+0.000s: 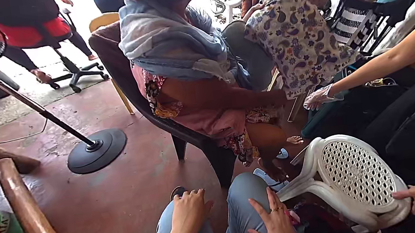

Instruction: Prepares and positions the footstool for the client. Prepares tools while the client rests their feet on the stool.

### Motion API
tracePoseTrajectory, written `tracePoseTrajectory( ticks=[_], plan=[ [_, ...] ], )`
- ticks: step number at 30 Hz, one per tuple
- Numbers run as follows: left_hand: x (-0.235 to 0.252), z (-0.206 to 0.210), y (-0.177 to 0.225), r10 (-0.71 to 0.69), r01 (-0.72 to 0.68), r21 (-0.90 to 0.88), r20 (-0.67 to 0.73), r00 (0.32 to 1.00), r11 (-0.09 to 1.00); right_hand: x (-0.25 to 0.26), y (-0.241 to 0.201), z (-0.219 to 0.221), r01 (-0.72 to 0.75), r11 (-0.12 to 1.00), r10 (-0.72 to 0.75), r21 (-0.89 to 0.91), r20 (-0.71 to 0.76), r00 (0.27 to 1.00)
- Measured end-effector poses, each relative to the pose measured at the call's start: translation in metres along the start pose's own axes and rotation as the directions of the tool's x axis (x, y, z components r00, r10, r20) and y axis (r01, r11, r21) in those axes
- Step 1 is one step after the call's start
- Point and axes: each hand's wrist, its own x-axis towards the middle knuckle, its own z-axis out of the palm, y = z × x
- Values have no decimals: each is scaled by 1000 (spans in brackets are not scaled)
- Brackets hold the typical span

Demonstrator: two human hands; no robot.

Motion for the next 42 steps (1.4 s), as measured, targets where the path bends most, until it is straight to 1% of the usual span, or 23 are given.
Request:
tracePoseTrajectory(
  ticks=[5, 11, 16, 18, 20, 22, 32, 38, 39, 42],
  plan=[
    [-1, -3, 1, 6, -6, 2, -7, 1000, 1000, 2, 4, 6, 19, 1000, -20, -14, -43, 999],
    [1, -4, 1, -3, 3, 21, -7, 1000, 1000, 3, 2, 2, 10, 1000, -10, 1, -38, 999],
    [2, 1, -1, -7, 7, 16, -20, 1000, 1000, 4, -3, -10, -40, 999, 38, 36, 56, 998],
    [3, 1, -1, -6, 6, 6, -11, 1000, 1000, 6, -10, -24, -68, 996, 61, 61, 121, 991],
    [4, 3, -3, 9, -9, -17, -34, 999, 1000, 6, -20, -39, -81, 993, 68, 83, 154, 986],
    [5, 6, -4, 17, -19, -32, -55, 998, 999, 6, -21, -42, -76, 993, 62, 87, 150, 987],
    [5, 7, -6, 1, -1, -6, -5, 1000, 1000, 5, -25, -48, -69, 991, 51, 114, 161, 986],
    [6, 10, -5, -11, 11, 9, -9, 1000, 1000, 5, -18, -34, -85, 995, 74, 57, 169, 983],
    [6, 10, -5, -10, 10, 4, -22, 1000, 1000, 6, -13, -28, -85, 995, 77, 47, 152, 985],
    [2, 8, -8, 8, -10, -27, -81, 997, 1000, 6, 3, 1, -42, 999, 41, 19, 34, 999]
  ],
)
